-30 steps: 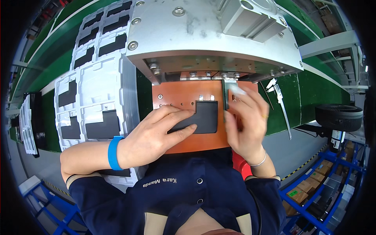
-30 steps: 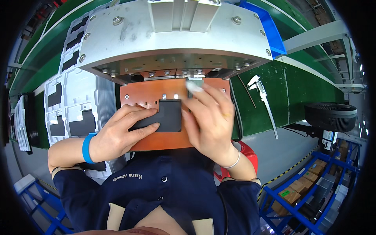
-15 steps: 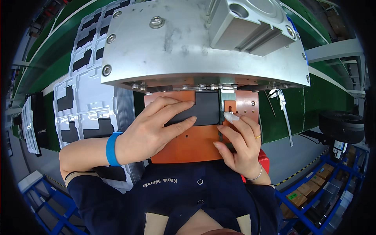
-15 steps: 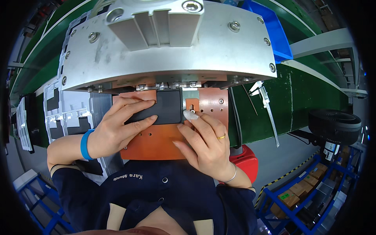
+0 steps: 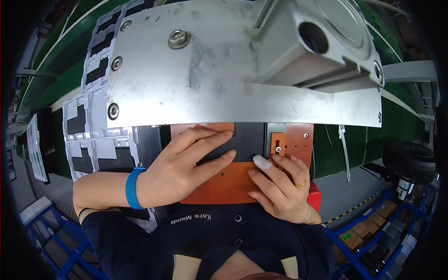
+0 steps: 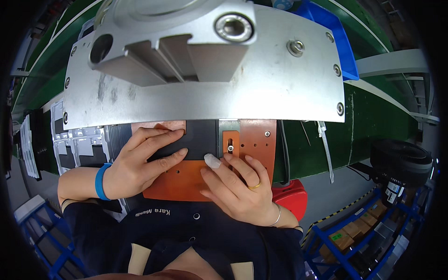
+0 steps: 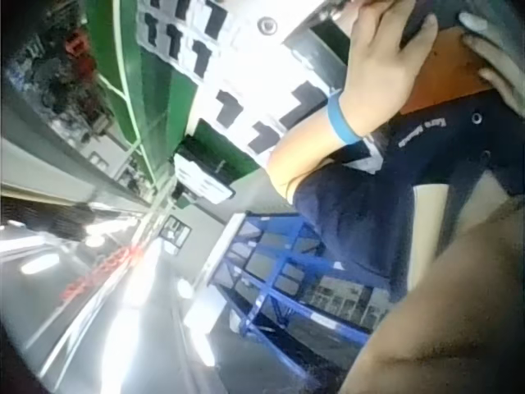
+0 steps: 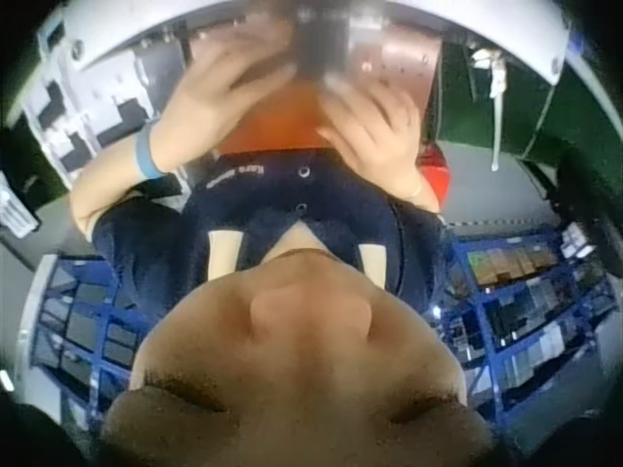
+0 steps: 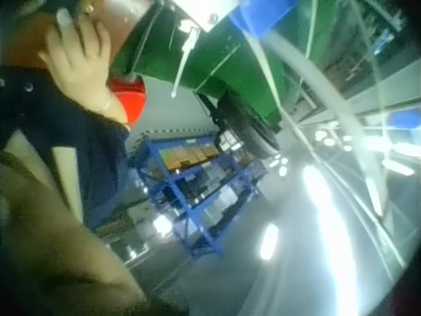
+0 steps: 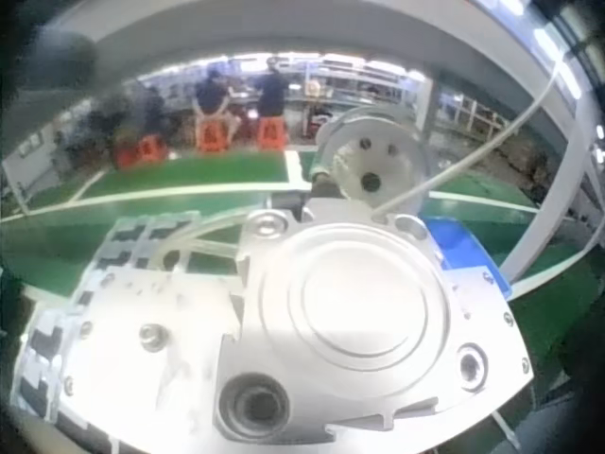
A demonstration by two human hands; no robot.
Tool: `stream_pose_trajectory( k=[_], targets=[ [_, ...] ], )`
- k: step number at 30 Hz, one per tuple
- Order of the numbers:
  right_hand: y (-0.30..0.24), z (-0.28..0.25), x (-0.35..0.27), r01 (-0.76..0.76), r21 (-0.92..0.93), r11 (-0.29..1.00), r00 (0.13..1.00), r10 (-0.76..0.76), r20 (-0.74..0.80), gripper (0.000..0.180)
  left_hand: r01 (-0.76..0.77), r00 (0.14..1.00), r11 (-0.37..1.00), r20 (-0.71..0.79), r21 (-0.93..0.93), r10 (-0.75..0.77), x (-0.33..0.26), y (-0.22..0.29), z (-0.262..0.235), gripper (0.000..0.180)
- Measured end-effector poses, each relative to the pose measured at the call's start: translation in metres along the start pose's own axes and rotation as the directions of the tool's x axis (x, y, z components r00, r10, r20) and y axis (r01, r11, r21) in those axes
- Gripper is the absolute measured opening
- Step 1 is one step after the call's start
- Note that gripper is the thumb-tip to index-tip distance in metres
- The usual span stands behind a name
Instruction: The worker aligns small black rectangular pads into a machine fixture, presses them, and organizes the finished parts into partitioned trays.
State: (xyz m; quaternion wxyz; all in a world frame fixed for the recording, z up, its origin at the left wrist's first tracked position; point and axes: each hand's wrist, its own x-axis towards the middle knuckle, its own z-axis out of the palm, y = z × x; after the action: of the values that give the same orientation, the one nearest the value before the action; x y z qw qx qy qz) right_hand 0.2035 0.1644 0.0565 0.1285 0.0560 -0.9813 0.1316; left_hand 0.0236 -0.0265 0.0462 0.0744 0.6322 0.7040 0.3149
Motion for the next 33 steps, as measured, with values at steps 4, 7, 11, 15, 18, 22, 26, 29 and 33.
stream_pose_trajectory(
  k=[4,7,11,15,18,22,26,29,33],
  targets=[
    [0.000,-0.002,-0.001,0.006,0.005,1.000,1.000,-0.006,0.026,0.039,0.012,1.000,1.000,0.000,-0.018,-0.012,0.001,0.002,0.000,0.038],
    [0.000,-0.004,-0.002,0.007,-0.002,1.000,1.000,-0.007,0.015,0.035,0.021,1.000,1.000,0.019,0.001,-0.021,-0.001,0.003,-0.003,0.037],
    [0.008,0.001,-0.025,0.060,0.039,0.997,0.974,-0.050,-0.223,0.023,0.030,0.999,1.000,0.034,-0.004,-0.030,0.000,0.004,-0.005,0.037],
    [0.011,0.003,-0.032,0.077,0.065,0.995,0.922,-0.046,-0.384,0.023,0.005,1.000,1.000,0.004,-0.009,-0.005,0.007,0.001,-0.007,0.040],
    [0.003,-0.006,-0.010,0.014,-0.080,0.997,0.987,-0.027,-0.156,0.030,-0.008,1.000,1.000,-0.016,-0.014,0.008,0.010,0.002,-0.007,0.041],
    [0.000,-0.003,-0.003,-0.007,-0.147,0.989,1.000,0.009,0.008,0.042,0.049,0.999,0.998,-0.019,-0.039,-0.050,0.007,0.006,-0.003,0.043],
    [0.003,-0.002,-0.005,-0.006,-0.174,0.985,0.999,0.014,0.045,0.045,0.042,0.999,0.998,-0.014,-0.035,-0.043,0.008,0.004,0.000,0.043],
    [0.003,0.001,-0.004,-0.017,-0.160,0.987,0.999,0.023,0.038,0.044,0.035,0.999,0.999,-0.017,-0.035,-0.036,0.011,0.002,0.000,0.044],
    [0.005,0.001,0.000,-0.011,-0.161,0.987,0.999,0.019,0.048,0.043,0.024,1.000,1.000,-0.015,-0.014,-0.024,0.010,-0.002,0.000,0.046]
  ],
)
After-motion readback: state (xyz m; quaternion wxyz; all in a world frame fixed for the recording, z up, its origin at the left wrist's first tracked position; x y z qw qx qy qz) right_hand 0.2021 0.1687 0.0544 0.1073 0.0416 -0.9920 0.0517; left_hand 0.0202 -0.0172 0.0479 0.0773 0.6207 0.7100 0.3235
